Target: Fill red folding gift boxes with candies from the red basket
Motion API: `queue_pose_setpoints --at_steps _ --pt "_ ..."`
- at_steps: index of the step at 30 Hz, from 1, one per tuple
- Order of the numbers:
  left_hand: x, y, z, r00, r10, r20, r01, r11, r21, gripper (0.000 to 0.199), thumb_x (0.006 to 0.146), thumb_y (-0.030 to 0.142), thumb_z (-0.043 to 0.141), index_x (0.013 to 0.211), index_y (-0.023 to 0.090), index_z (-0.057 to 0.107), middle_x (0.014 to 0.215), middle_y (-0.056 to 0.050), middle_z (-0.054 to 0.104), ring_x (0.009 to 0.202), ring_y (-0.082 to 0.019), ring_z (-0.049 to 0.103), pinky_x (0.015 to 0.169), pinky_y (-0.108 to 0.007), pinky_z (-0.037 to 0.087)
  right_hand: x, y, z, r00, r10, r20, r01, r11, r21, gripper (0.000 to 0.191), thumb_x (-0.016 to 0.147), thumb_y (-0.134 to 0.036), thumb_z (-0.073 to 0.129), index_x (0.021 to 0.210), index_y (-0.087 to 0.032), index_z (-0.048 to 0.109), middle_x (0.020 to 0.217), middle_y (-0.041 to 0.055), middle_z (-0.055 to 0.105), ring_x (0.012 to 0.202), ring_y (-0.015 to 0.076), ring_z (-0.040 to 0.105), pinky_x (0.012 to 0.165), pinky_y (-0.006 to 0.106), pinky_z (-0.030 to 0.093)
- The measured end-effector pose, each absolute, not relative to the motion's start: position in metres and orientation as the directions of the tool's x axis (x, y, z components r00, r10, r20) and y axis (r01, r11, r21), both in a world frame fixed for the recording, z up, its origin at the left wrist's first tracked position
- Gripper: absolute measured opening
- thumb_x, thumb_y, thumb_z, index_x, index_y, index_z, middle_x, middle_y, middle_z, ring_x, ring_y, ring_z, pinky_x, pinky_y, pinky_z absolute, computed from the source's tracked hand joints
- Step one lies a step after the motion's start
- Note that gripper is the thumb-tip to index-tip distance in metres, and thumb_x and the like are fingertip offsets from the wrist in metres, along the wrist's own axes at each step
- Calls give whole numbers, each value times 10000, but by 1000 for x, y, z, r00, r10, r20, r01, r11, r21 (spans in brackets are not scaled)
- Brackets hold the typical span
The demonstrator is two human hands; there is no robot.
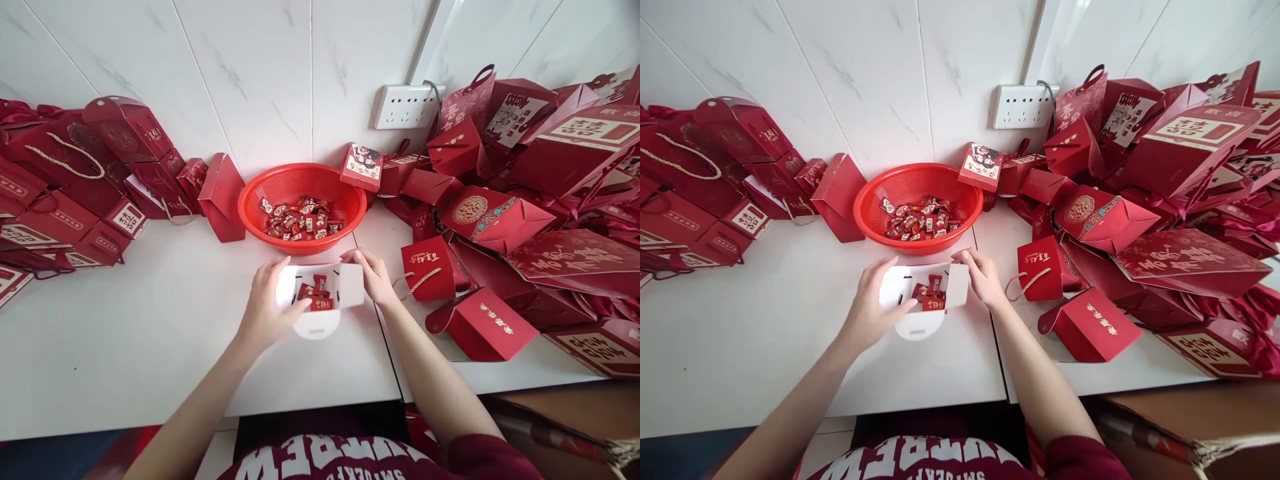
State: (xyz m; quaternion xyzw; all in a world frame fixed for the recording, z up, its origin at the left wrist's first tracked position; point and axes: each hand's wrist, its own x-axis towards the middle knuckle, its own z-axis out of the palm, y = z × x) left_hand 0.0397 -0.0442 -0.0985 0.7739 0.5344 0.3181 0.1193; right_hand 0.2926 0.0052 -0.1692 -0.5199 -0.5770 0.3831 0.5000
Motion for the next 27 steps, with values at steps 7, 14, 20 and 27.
queue_pose_setpoints --at_steps 7,14,20,27 --pt "52 -99 -137 143 896 421 669 -401 626 706 907 231 641 1520 272 293 1439 -149 474 1352 -297 476 1105 -500 440 278 -28 -141 -178 960 215 151 243 -958 419 990 -545 462 957 -211 713 999 64 707 921 222 649 845 327 480" --pt "52 -82 -128 31 853 521 582 -439 684 672 910 268 647 1516 260 356 1491 -147 444 1409 -324 415 1167 -528 372 275 -22 -151 -146 982 120 217 150 -964 373 991 -494 467 916 -193 675 913 32 693 848 198 621 741 294 459" --pt "47 -78 -143 -156 881 446 203 -414 887 579 974 367 565 1505 268 358 1496 -153 475 1347 -296 520 1060 -444 495 287 -23 -148 -224 955 191 117 221 -968 311 998 -464 504 1181 -239 617 1212 60 657 1049 220 634 893 350 494" --pt "48 -76 -165 109 796 595 267 -600 754 587 965 384 529 1501 187 394 1522 -177 438 1408 -349 437 1146 -536 406 278 -32 -146 -342 910 235 48 267 -963 496 954 -428 631 1390 -299 434 1455 93 508 1263 233 554 1096 458 428"
